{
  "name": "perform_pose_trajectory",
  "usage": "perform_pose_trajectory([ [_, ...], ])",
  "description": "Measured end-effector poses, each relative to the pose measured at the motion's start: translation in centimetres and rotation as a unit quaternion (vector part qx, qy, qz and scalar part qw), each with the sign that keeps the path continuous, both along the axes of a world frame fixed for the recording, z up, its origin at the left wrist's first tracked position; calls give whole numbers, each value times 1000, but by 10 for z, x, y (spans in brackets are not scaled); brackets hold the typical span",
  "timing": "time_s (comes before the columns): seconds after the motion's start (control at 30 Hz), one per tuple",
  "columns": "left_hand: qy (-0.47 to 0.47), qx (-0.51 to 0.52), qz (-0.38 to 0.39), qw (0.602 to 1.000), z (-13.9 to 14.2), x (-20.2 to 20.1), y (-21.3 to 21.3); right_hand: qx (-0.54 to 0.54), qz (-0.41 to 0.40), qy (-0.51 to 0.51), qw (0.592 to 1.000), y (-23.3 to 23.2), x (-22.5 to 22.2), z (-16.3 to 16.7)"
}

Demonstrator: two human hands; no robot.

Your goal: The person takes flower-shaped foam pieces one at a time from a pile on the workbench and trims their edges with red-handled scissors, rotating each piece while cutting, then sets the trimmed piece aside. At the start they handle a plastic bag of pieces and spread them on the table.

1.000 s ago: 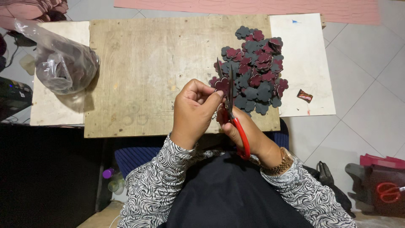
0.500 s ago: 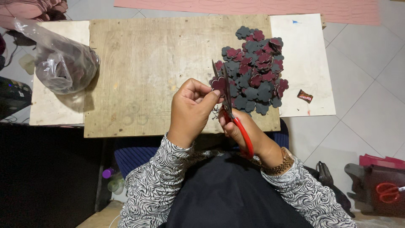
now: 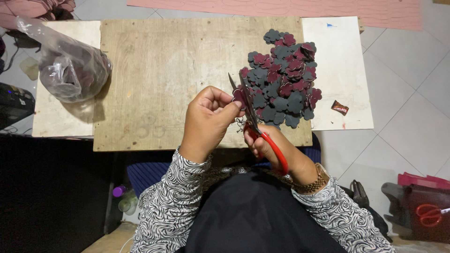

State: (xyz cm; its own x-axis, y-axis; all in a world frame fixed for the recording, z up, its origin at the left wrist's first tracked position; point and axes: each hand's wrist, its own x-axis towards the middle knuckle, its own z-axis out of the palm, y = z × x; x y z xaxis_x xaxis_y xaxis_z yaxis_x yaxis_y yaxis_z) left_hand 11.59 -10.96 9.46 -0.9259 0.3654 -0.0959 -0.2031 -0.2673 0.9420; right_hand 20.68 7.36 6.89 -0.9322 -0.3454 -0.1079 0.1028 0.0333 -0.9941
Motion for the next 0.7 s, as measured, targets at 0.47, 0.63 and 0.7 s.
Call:
perform_pose_trajectory([
  [0.47, 8, -7, 2, 1000, -9, -1, -4, -31, 3, -31, 999, -3, 1, -4],
  [0.63, 5, 3, -2, 1000, -9, -2, -3, -25, 13, -18, 999, -2, 0, -2],
  [0.7, 1, 3, -14, 1000, -9, -1, -3, -27, 24, -8, 999, -4, -1, -2],
])
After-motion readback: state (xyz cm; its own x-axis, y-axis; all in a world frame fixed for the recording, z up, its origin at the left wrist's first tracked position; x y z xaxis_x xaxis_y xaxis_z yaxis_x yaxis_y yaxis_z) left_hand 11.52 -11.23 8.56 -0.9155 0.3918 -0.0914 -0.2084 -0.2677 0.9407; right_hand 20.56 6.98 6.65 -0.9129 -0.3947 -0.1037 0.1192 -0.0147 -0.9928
